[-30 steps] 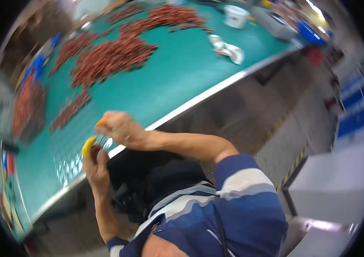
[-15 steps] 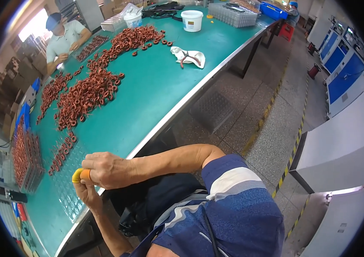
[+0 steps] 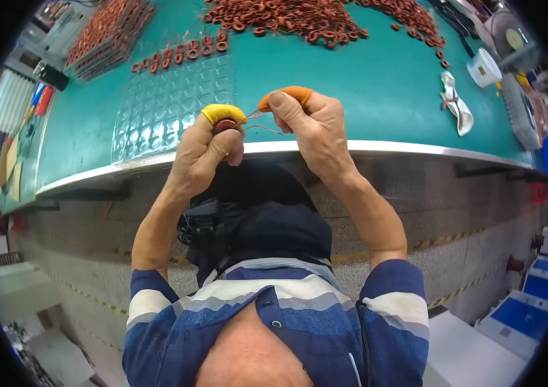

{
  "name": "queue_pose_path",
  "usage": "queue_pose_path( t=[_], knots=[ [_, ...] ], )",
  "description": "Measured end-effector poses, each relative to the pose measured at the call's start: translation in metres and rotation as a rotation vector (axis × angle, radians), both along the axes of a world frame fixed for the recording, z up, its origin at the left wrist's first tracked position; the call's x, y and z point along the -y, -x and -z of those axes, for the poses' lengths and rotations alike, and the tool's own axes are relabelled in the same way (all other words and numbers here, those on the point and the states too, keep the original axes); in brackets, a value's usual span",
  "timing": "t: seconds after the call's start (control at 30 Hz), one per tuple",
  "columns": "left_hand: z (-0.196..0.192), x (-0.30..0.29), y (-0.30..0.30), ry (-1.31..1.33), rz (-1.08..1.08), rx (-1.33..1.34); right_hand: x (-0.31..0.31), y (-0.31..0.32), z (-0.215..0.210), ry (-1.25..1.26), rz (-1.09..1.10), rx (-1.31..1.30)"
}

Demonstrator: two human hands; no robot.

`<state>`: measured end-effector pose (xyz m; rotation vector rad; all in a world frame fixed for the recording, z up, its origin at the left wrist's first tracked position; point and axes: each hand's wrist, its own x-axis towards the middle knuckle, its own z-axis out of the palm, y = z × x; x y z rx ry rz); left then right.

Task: Manually assembling small electronic inductor components and placing them into a plastic sorting tray at a factory workbench.

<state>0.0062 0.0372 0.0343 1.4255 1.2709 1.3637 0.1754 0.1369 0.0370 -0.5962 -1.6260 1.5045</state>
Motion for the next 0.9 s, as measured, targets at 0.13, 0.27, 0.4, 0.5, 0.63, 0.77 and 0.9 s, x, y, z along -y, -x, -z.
queue_pose_path(
  t=[0.13, 0.27, 0.4, 0.5, 0.63, 0.77, 0.9],
  knots=[
    [0.009, 0.002, 0.0, -0.066, -0.036, 0.14, 0.014, 0.009, 0.0, -0.028, 0.041, -0.02],
    [0.003, 0.003, -0.004, -0.017, -0.137, 0.198, 0.007, 0.014, 0.005, -0.018, 0.035, -0.058],
    [0.006, 0.006, -0.004, -0.003, -0.18, 0.227, 0.015, 0.018, 0.014, -0.262, 0.136, 0.006],
    [0.007, 0.012, -0.003, -0.018, -0.133, 0.283, 0.012, 0.019, 0.01, -0.098, 0.085, 0.036],
    [0.015, 0.012, 0.001, -0.055, -0.051, 0.482, 0.007, 0.026, 0.02, 0.199, -0.073, -0.053],
    [0.017, 0.013, 0.009, -0.019, -0.054, 0.489, 0.005, 0.038, 0.025, 0.31, -0.114, -0.075],
    [0.015, 0.016, 0.013, -0.056, -0.088, 0.335, 0.009, 0.032, 0.036, 0.372, -0.133, -0.237]
  ],
)
